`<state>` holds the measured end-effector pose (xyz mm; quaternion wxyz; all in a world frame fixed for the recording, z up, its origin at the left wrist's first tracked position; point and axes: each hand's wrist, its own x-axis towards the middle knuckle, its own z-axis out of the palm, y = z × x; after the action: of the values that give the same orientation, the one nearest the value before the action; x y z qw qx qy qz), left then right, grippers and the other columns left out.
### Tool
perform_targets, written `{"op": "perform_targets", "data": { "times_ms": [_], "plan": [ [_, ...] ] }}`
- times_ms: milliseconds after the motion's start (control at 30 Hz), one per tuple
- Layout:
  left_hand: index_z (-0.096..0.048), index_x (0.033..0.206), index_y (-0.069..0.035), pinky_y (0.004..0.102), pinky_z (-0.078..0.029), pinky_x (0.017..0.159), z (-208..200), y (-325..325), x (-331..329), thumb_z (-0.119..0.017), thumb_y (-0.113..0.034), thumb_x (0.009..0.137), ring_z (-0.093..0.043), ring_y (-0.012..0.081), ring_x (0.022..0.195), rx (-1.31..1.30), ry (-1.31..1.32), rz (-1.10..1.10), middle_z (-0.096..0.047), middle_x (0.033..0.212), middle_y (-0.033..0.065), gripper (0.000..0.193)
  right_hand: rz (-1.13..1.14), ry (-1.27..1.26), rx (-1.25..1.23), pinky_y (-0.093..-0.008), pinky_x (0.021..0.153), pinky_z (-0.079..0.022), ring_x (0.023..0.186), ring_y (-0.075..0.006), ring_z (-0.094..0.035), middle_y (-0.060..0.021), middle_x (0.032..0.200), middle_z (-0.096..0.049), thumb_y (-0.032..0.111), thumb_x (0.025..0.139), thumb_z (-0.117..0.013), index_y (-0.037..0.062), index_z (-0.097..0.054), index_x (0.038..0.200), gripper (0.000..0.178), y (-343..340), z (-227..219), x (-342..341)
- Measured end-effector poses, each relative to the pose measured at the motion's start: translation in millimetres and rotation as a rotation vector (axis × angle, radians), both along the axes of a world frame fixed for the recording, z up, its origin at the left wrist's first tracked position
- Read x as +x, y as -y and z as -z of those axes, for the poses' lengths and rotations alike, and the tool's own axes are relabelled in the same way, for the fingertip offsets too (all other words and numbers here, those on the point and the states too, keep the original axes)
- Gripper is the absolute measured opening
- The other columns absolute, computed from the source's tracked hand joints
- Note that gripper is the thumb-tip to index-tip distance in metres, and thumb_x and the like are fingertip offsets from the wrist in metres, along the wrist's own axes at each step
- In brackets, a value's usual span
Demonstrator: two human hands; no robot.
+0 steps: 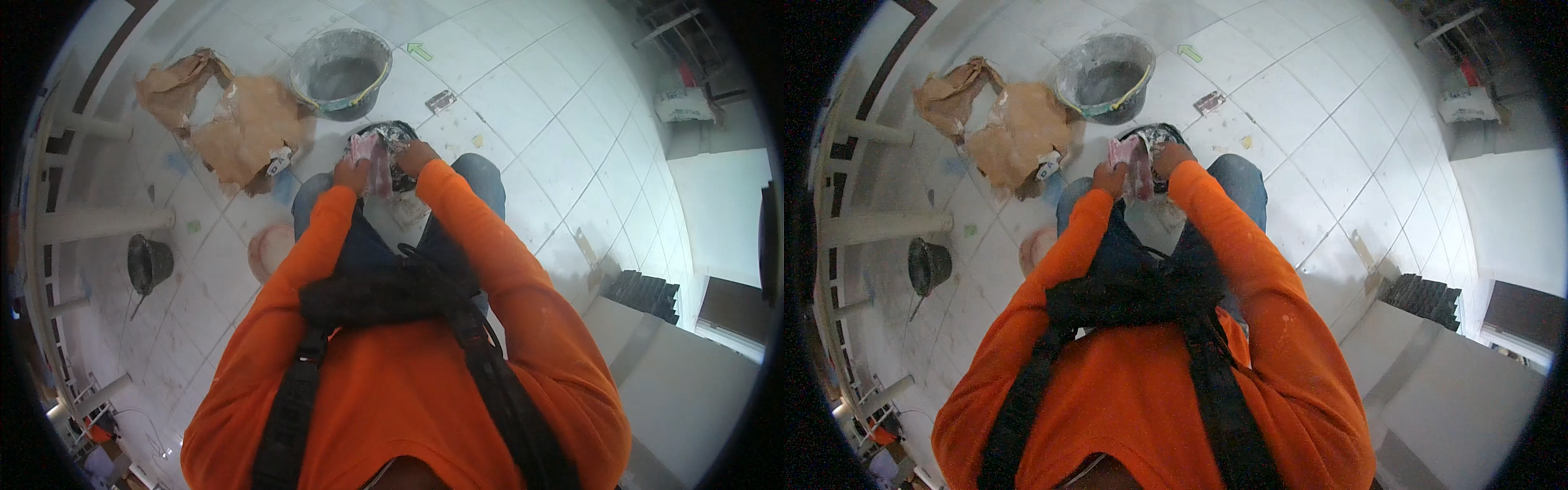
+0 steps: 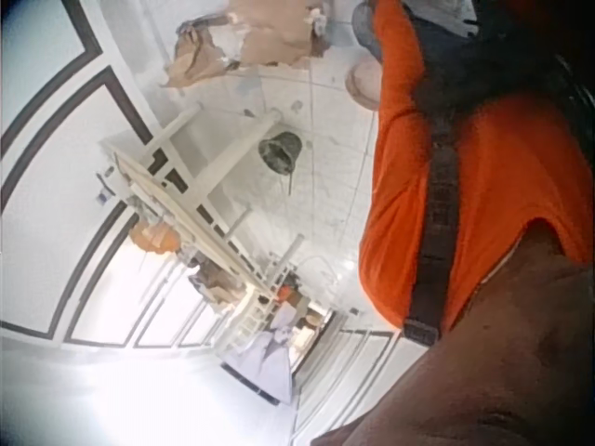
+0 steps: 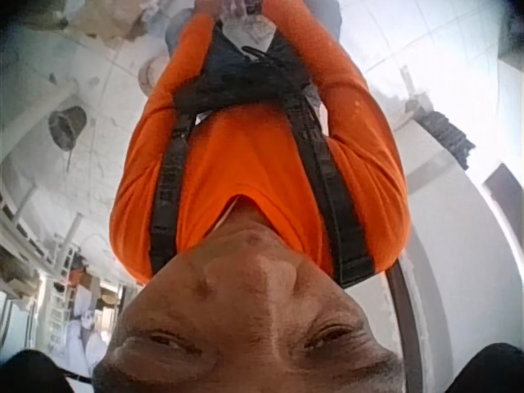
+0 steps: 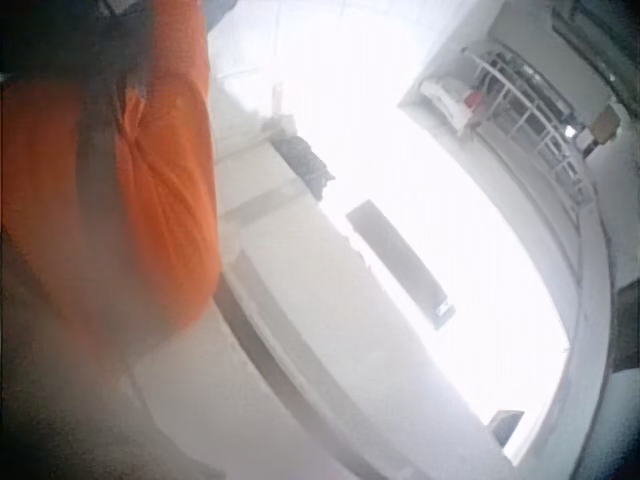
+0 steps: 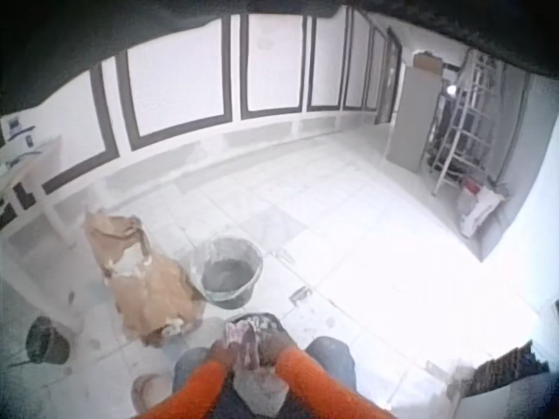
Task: The person mixes plaster in a bowl using a putty knife and then applies it to a wall while standing on a ladder.
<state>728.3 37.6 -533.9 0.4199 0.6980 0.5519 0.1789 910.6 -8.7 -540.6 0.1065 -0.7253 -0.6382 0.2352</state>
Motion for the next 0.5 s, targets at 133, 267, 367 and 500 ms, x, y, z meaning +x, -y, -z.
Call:
{"op": "perform_targets", "data": {
  "times_ms": [133,267,367,500],
  "plan": [
    [-0.059,0.083,0.009,0.0435,-0.044,0.075,35.2,-18.7,-19.3,-0.053,-0.034,0.074,-0.059,0.0409,0.082,-0.009,-0.017,-0.142,-0.06,0.084,0.0291,0.045,-0.004,-0.105,-0.016,-0.045,0.078,-0.048,0.09,-0.0397,-0.059,-0.0222,0.096,-0.062,0.023,0.083,-0.046,0.0064,-0.065,0.095,0.027,-2.6,-26.4,-29.2],
    [-0.058,0.085,0.01,0.0439,-0.044,0.075,23.3,-12.4,3.9,-0.053,-0.035,0.073,-0.059,0.0429,0.082,-0.112,0.128,-0.082,-0.059,0.084,0.0309,0.047,0.312,-0.171,-0.071,-0.0431,0.076,-0.049,0.087,-0.0369,-0.061,-0.0203,0.093,-0.063,0.023,0.084,-0.047,0.0097,-0.065,0.095,0.025,-9.9,-24.8,2.3],
    [-0.058,0.086,0.01,0.0438,-0.044,0.074,49.1,-25.1,-2.5,-0.053,-0.034,0.073,-0.059,0.0412,0.08,-0.081,0.238,-0.236,-0.06,0.083,0.0301,0.046,-0.262,0.103,-0.112,-0.0439,0.078,-0.049,0.087,-0.0372,-0.061,-0.0198,0.094,-0.063,0.023,0.086,-0.045,0.0102,-0.063,0.099,0.026,-1.4,-20.4,-7.5],
    [-0.058,0.085,0.01,0.0435,-0.044,0.071,48.6,-18.8,-9.9,-0.054,-0.032,0.073,-0.06,0.0369,0.074,0.14,0.138,-0.341,-0.06,0.077,0.0263,0.044,0.086,-0.253,-0.012,-0.0446,0.079,-0.049,0.093,-0.0379,-0.06,-0.0219,0.104,-0.061,0.028,0.086,-0.045,0.0074,-0.058,0.108,0.034,56.3,-64.3,-59.2]
  ]
}}
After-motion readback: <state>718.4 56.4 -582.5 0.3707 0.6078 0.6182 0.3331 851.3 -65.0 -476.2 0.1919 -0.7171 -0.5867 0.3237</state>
